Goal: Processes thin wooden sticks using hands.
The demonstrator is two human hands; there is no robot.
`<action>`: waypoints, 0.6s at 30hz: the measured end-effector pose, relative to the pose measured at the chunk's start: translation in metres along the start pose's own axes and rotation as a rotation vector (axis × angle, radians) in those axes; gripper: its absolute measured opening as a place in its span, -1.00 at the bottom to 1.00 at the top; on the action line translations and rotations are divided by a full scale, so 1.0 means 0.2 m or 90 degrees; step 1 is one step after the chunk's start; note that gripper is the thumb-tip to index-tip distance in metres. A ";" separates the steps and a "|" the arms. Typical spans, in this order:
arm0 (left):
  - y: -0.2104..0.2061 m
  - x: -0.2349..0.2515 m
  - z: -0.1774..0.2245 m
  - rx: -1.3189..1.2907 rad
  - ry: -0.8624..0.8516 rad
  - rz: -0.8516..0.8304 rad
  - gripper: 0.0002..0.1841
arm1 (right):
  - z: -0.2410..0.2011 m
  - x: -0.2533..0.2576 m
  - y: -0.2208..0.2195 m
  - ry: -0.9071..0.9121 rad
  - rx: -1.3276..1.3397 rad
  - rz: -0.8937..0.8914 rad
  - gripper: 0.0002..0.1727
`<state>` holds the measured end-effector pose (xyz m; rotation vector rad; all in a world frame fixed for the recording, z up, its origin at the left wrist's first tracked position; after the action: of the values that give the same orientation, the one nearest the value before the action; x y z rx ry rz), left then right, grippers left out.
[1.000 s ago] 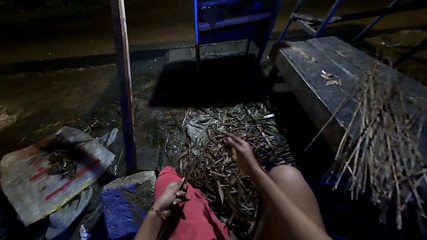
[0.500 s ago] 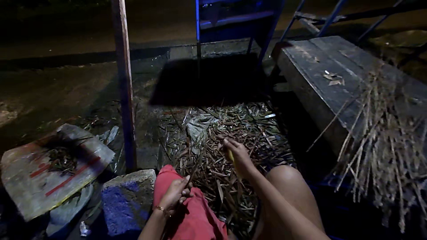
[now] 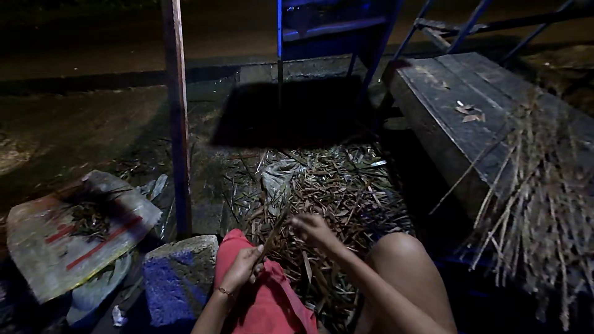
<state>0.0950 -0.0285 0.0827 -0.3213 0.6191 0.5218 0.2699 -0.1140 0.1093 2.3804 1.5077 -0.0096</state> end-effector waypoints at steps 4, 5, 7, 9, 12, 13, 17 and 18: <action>-0.03 0.02 0.03 -0.001 -0.014 0.035 -0.72 | -0.02 -0.03 -0.23 0.038 -0.160 -0.124 -0.60; -0.04 0.02 0.04 -0.005 -0.015 0.027 -0.70 | -0.01 -0.01 -0.19 0.045 -0.162 -0.093 -0.60; -0.09 0.02 0.06 -0.019 -0.024 0.000 -0.65 | 0.01 0.04 -0.10 0.039 -0.150 -0.054 -0.62; -0.11 0.03 0.09 -0.026 -0.033 -0.009 -0.65 | 0.02 0.07 -0.04 0.038 -0.135 -0.039 -0.64; -0.14 0.05 0.12 -0.060 -0.033 -0.013 -0.65 | 0.02 0.10 0.01 0.036 -0.122 -0.015 -0.66; -0.15 0.05 0.11 -0.074 -0.030 -0.019 -0.65 | 0.03 0.11 0.04 0.041 -0.121 0.012 -0.67; -0.14 0.00 0.07 -0.095 -0.008 -0.052 -0.62 | 0.07 0.13 0.31 0.008 -0.036 0.209 -0.66; -0.13 -0.02 0.06 -0.106 -0.004 -0.061 -0.62 | 0.10 0.14 0.40 -0.006 0.006 0.270 -0.65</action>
<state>0.1123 -0.0461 0.0966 -0.5042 0.5529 0.4836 0.3560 -0.1268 0.1073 2.6530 0.9735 0.0694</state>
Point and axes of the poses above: each hand's wrist, its own x-axis towards the middle knuckle, its own y-axis out of the back of the hand, z = x × y, the point moved 10 cm from there along x, towards the middle knuckle, and after that the axes turned 13 degrees about -x, right-handed, at the moved point
